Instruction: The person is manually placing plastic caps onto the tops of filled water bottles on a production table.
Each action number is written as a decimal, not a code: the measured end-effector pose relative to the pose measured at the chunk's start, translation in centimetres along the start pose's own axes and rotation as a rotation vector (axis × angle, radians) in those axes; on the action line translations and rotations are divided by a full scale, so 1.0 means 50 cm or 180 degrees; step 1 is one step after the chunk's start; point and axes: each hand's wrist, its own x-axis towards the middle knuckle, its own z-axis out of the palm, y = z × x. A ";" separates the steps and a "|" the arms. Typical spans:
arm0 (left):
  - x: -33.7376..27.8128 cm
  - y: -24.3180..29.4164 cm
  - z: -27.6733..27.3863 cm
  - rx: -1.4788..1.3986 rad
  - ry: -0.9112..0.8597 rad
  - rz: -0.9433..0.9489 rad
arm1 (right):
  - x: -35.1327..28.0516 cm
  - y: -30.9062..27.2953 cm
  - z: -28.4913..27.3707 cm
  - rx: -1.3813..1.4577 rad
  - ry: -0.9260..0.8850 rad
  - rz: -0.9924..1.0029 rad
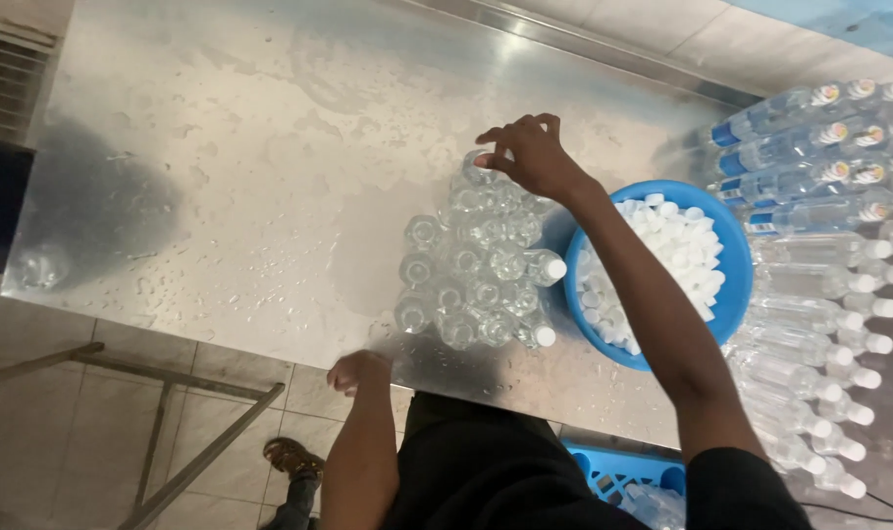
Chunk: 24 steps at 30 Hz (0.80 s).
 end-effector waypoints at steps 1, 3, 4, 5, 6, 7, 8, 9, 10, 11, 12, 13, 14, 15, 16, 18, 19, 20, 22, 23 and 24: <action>-0.003 0.004 -0.018 0.0530 -0.0123 0.0249 | -0.015 -0.007 -0.003 -0.0152 0.0258 -0.0115; 0.003 0.002 -0.015 0.0515 -0.0208 0.0220 | -0.087 -0.013 -0.059 0.0277 0.0887 -0.0075; 0.009 -0.002 -0.016 0.0484 -0.0276 0.0158 | -0.125 -0.019 -0.083 0.0715 0.1506 -0.0074; 0.025 -0.002 -0.013 0.0491 -0.0269 0.0176 | -0.181 0.011 -0.073 0.0721 0.1517 -0.0057; 0.041 -0.002 -0.011 0.0410 -0.0358 0.0060 | -0.239 0.039 -0.063 0.0764 0.1695 0.0391; 0.054 0.004 -0.009 0.0321 -0.0454 -0.0044 | -0.294 0.068 -0.055 0.0803 0.1884 0.0842; 0.069 0.005 0.001 0.0323 -0.0452 -0.0013 | -0.332 0.112 -0.008 0.0806 0.1910 0.0858; 0.082 0.004 0.011 0.0234 -0.0554 -0.0115 | -0.370 0.157 0.038 0.0433 0.1307 0.1528; 0.095 0.005 0.022 0.0147 -0.0657 -0.0217 | -0.409 0.201 0.085 0.0061 0.0684 0.2179; 0.105 0.008 0.039 0.0127 -0.0674 -0.0192 | -0.422 0.181 0.104 0.0060 0.0721 0.2176; 0.115 0.013 0.057 0.0021 -0.0791 -0.0301 | -0.434 0.161 0.124 -0.0121 0.0519 0.2069; 0.135 0.005 0.070 -0.0069 -0.0884 -0.0434 | -0.452 0.137 0.150 -0.0291 0.0278 0.1959; 0.144 0.011 0.114 -0.0072 -0.0876 -0.0432 | -0.462 0.128 0.151 -0.0283 0.0277 0.1957; 0.157 0.017 0.157 0.2333 -0.0838 0.0110 | -0.474 0.118 0.155 -0.0300 0.0401 0.1878; 0.172 0.024 0.199 0.4728 -0.0713 0.0683 | -0.484 0.108 0.159 -0.0318 0.0526 0.1800; 0.115 0.036 0.126 0.3777 -0.0848 0.0462 | -0.509 0.123 0.160 -0.0027 0.0800 0.1703; 0.095 0.032 0.086 0.2858 -0.0956 0.0227 | -0.527 0.126 0.165 0.0270 0.1034 0.1625; 0.120 0.028 0.130 0.2856 -0.0945 0.0208 | -0.533 0.120 0.159 0.0283 0.1019 0.1617; 0.171 0.020 0.218 0.5284 -0.0585 0.0760 | -0.540 0.107 0.143 0.0988 0.1850 0.1762; 0.171 0.016 0.207 0.5274 -0.0604 0.0749 | -0.549 0.111 0.136 0.0982 0.1840 0.1745; 0.172 0.013 0.196 0.4442 -0.0562 0.0544 | -0.557 0.115 0.129 0.0994 0.1980 0.1858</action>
